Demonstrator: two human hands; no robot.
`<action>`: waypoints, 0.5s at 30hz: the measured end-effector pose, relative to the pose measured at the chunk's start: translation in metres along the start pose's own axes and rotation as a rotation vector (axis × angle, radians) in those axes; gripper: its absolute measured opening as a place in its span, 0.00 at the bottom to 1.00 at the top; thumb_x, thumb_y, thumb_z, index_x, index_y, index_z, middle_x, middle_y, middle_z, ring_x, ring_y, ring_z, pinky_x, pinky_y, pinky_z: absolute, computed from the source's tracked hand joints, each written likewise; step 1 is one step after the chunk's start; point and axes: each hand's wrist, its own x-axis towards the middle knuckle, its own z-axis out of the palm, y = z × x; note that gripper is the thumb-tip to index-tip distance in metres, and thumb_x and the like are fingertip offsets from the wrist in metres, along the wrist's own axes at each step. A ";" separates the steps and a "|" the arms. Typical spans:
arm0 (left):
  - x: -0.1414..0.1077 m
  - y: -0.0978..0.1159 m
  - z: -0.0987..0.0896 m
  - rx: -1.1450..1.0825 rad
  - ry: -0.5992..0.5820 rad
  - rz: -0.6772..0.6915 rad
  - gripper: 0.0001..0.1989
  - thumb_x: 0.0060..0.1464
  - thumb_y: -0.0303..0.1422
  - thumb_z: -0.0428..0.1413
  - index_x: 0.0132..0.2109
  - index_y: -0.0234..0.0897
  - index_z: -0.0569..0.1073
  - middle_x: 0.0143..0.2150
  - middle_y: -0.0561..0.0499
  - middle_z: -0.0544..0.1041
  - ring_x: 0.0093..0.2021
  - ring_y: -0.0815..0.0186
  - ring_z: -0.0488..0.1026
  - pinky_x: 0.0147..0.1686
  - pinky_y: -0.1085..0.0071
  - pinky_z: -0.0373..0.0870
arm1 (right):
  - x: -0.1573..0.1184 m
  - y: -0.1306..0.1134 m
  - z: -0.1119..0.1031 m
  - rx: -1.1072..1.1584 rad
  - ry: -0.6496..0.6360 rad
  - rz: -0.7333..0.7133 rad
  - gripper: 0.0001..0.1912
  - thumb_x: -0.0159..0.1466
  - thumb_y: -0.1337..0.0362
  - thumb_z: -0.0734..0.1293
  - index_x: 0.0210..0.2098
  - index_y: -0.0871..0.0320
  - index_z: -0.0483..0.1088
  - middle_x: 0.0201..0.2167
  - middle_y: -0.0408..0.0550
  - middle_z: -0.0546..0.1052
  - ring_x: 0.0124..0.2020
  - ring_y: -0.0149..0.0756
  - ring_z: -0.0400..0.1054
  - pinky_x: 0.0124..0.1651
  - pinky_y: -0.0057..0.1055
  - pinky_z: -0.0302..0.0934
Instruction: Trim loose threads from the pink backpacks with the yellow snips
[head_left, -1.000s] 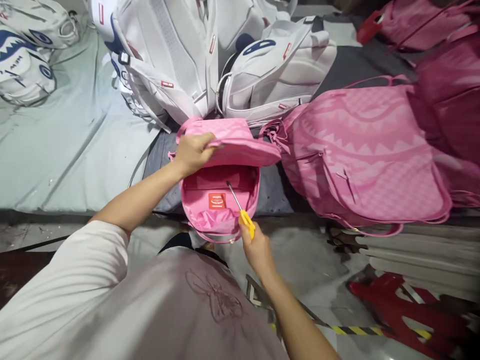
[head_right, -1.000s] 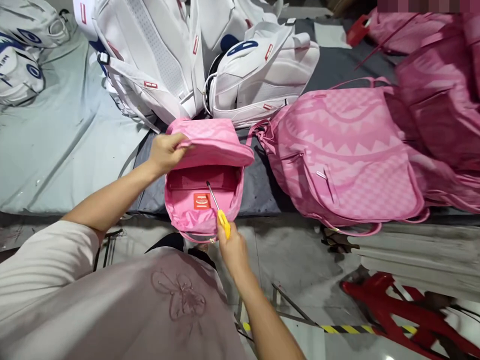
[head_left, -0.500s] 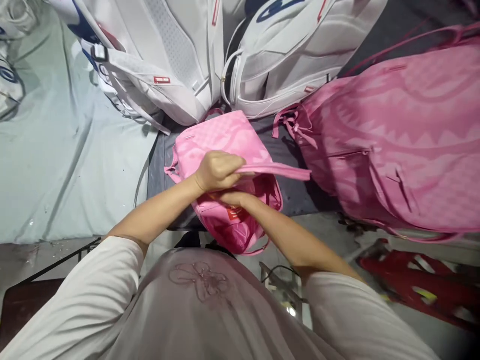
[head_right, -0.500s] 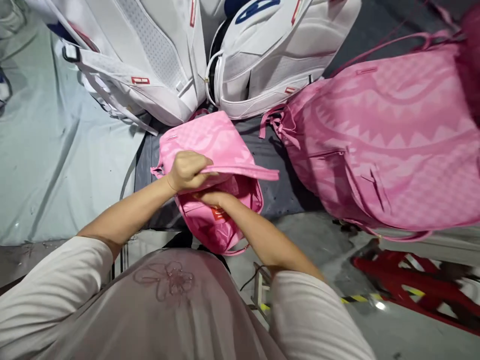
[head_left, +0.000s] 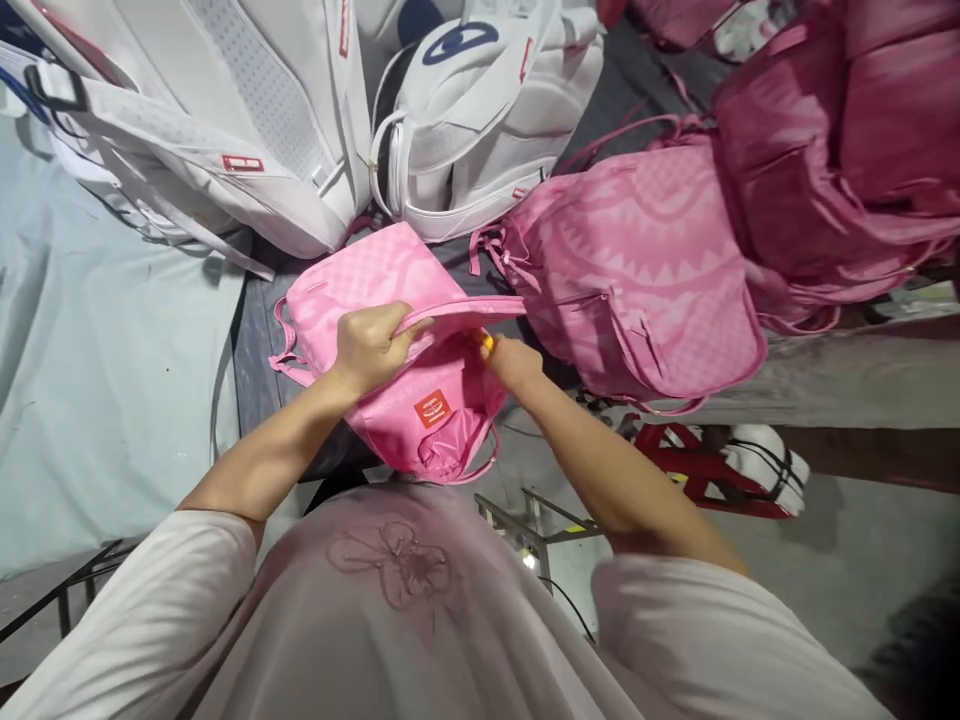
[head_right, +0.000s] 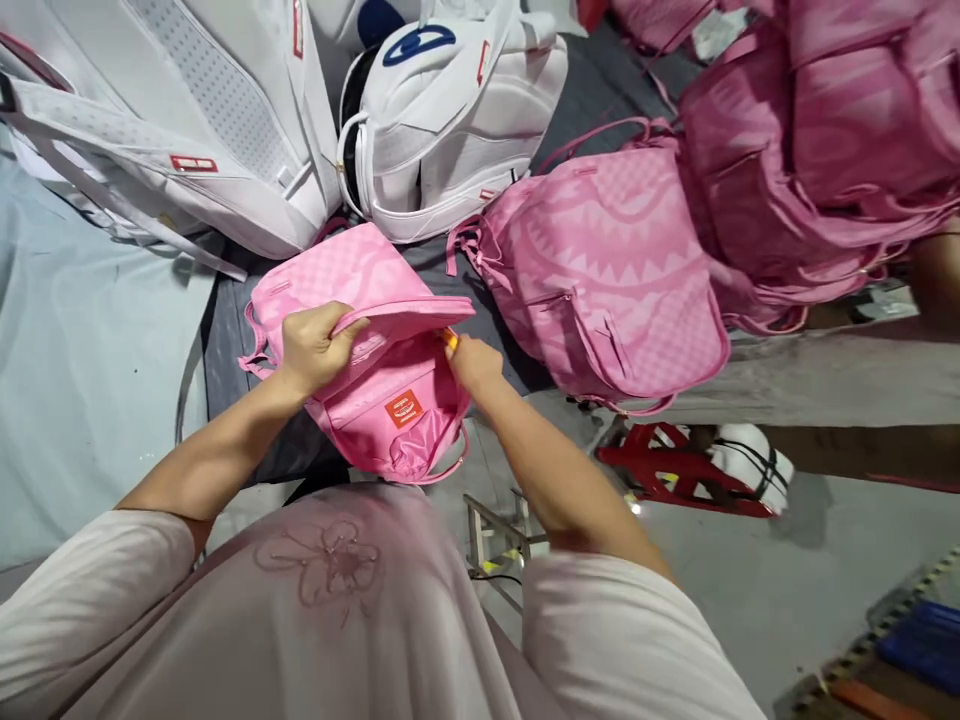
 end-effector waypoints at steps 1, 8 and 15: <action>0.000 -0.005 0.002 0.025 0.042 -0.044 0.25 0.66 0.51 0.48 0.28 0.37 0.70 0.21 0.54 0.66 0.22 0.70 0.63 0.27 0.70 0.51 | -0.002 0.006 0.010 -0.004 -0.021 0.032 0.28 0.73 0.49 0.53 0.58 0.63 0.69 0.52 0.65 0.77 0.53 0.49 0.73 0.49 0.37 0.66; 0.005 -0.024 0.027 0.031 0.189 -0.190 0.26 0.66 0.52 0.45 0.29 0.37 0.69 0.22 0.53 0.65 0.24 0.69 0.62 0.28 0.68 0.49 | -0.092 0.018 0.076 0.057 -0.455 -0.088 0.29 0.71 0.43 0.54 0.50 0.57 0.75 0.48 0.58 0.80 0.48 0.45 0.76 0.43 0.32 0.66; 0.002 -0.004 0.018 -0.001 0.078 -0.053 0.25 0.66 0.51 0.47 0.29 0.37 0.70 0.22 0.54 0.66 0.23 0.70 0.63 0.27 0.70 0.53 | -0.123 0.012 0.108 -0.045 -0.191 -0.225 0.22 0.72 0.53 0.57 0.55 0.64 0.66 0.41 0.64 0.79 0.43 0.48 0.77 0.41 0.34 0.65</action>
